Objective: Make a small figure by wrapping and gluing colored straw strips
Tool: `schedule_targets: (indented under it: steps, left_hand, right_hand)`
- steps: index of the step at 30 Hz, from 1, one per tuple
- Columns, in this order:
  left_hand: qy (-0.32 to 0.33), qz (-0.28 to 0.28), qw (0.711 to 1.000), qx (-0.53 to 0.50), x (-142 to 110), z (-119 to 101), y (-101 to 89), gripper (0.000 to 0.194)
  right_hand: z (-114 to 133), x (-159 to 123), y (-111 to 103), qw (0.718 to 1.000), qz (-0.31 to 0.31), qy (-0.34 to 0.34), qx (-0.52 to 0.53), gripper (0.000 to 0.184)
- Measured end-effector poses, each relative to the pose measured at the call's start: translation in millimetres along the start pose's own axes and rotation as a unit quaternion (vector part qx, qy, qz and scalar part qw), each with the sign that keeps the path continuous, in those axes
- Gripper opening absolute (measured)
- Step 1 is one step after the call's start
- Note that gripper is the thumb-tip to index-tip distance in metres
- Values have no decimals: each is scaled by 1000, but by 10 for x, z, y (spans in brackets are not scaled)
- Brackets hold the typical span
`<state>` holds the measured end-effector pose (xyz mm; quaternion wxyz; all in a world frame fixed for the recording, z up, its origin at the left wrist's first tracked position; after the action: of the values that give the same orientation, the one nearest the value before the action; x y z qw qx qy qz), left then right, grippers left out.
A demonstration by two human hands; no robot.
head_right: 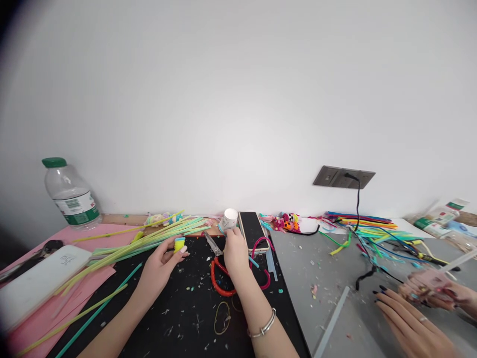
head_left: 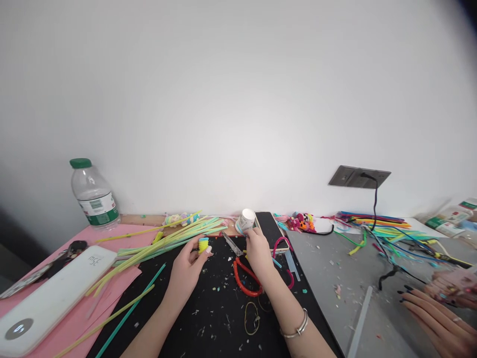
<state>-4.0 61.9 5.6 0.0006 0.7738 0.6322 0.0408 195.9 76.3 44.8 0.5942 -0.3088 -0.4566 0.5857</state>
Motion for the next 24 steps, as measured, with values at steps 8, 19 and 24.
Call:
schedule_targets:
  steps: [8, 19, 24]
  left_hand:
    - [-11, 50, 999, 16, -50, -75, 131, 57]
    - [-23, 99, 994, 31, -128, -109, 218, 50]
    - [-37, 117, 992, 16, -159, -154, 266, 51]
  right_hand:
    - [239, -130, 0, 925, 90, -102, 355, 18]
    - [379, -219, 95, 889, 238, -156, 360, 35]
    - [385, -214, 87, 885, 255, -151, 360, 35]
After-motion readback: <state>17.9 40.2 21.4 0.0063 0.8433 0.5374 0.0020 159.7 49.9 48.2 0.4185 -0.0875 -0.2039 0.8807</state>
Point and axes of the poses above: each hand's wrist, its own x-axis towards the middle knuckle, its own y-axis out of the palm, z = x × y, the point moved 5 cm from there along x, towards the middle knuckle, and after that the axes turned 14 degrees about z, right-handed, at the moved point
